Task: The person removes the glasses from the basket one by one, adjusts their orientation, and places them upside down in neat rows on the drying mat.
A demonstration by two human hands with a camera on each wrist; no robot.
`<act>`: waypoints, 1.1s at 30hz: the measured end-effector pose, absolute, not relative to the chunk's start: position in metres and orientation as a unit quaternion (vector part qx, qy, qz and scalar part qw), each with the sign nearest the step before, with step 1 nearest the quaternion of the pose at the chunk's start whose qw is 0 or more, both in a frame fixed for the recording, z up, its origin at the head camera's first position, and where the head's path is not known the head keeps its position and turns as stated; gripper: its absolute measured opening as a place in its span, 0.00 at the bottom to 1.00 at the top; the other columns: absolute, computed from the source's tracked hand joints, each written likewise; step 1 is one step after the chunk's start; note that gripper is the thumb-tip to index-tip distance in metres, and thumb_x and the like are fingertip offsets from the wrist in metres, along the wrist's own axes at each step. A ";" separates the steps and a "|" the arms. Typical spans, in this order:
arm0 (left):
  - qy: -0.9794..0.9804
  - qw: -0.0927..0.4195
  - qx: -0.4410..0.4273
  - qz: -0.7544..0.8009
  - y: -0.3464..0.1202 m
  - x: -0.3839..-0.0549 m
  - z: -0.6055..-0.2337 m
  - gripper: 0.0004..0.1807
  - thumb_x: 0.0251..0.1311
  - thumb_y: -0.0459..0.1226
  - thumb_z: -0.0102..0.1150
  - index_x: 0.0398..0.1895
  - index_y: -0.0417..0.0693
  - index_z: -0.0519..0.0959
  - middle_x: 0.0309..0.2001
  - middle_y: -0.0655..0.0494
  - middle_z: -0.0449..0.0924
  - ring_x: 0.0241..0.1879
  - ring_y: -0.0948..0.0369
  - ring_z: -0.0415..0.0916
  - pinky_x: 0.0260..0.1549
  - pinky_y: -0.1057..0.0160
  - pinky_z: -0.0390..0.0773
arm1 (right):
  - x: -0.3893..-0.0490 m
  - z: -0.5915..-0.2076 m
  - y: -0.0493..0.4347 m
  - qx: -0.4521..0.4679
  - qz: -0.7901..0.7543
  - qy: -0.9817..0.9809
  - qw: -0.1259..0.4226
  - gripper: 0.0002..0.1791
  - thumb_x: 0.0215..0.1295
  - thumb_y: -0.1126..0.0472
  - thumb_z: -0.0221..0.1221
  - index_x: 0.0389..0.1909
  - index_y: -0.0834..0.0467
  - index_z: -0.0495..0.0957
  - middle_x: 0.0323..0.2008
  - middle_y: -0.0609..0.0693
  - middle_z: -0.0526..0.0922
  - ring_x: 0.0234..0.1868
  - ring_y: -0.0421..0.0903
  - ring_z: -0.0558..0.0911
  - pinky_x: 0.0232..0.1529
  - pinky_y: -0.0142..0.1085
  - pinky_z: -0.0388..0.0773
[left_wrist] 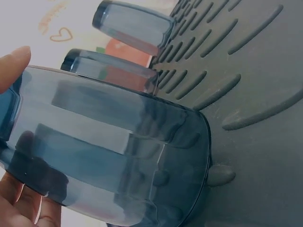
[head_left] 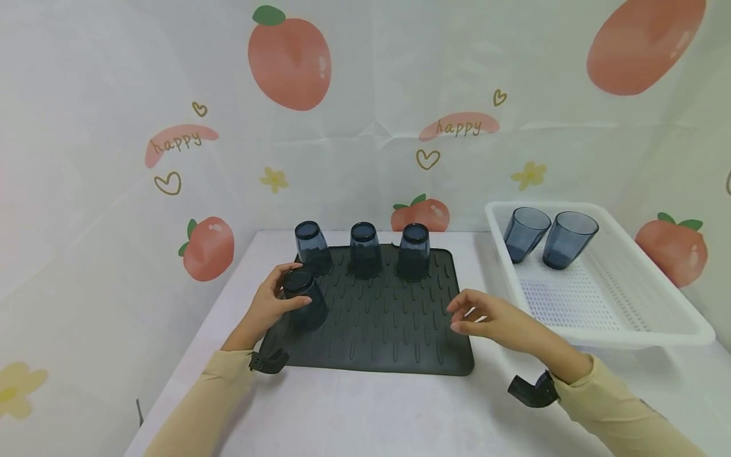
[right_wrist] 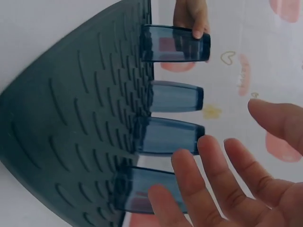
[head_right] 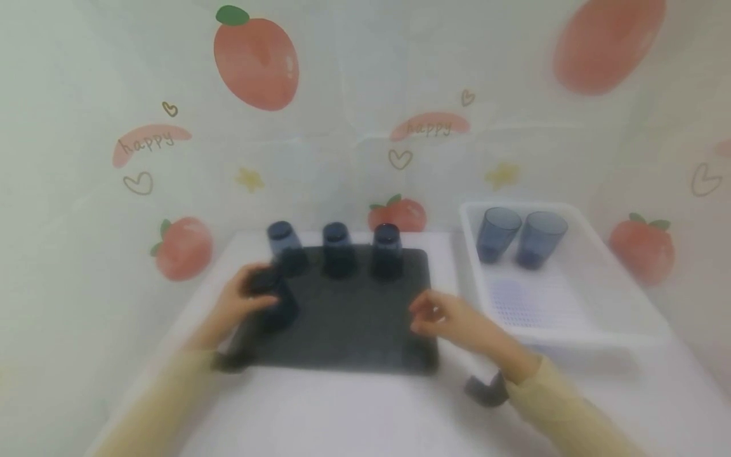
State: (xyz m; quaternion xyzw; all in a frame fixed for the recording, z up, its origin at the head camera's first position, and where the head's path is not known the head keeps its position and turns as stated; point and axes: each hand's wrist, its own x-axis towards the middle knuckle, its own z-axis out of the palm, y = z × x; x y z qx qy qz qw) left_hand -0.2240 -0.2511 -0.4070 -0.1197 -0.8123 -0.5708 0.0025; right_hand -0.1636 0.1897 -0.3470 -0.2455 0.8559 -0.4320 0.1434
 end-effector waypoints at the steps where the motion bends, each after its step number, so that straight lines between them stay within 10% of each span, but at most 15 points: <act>1: -0.811 0.001 -0.120 -0.573 -0.251 -0.224 -0.408 0.39 0.53 0.34 0.71 0.68 0.52 0.63 0.62 0.46 0.68 0.55 0.67 0.69 0.67 0.42 0.58 | -0.164 -0.344 0.190 -0.249 -0.429 0.857 0.142 0.17 0.66 0.54 0.61 0.49 0.61 0.73 0.44 0.53 0.81 0.44 0.42 0.81 0.43 0.33 0.79; 11: -0.805 -0.006 -0.125 -0.579 -0.260 -0.231 -0.419 0.39 0.53 0.36 0.72 0.68 0.55 0.63 0.66 0.50 0.65 0.66 0.58 0.61 0.72 0.39 0.44 | -0.180 -0.312 0.205 -0.250 -0.456 0.853 0.043 0.14 0.67 0.60 0.61 0.52 0.56 0.74 0.44 0.49 0.81 0.45 0.38 0.82 0.44 0.32 0.80; 33: -0.806 -0.006 -0.133 -0.577 -0.257 -0.228 -0.415 0.40 0.54 0.35 0.71 0.69 0.55 0.62 0.64 0.49 0.66 0.61 0.66 0.65 0.70 0.36 0.46 | -0.264 -0.288 0.277 -0.200 -0.547 0.790 -0.192 0.26 0.71 0.67 0.52 0.68 0.50 0.67 0.55 0.32 0.76 0.56 0.28 0.73 0.49 0.15 0.71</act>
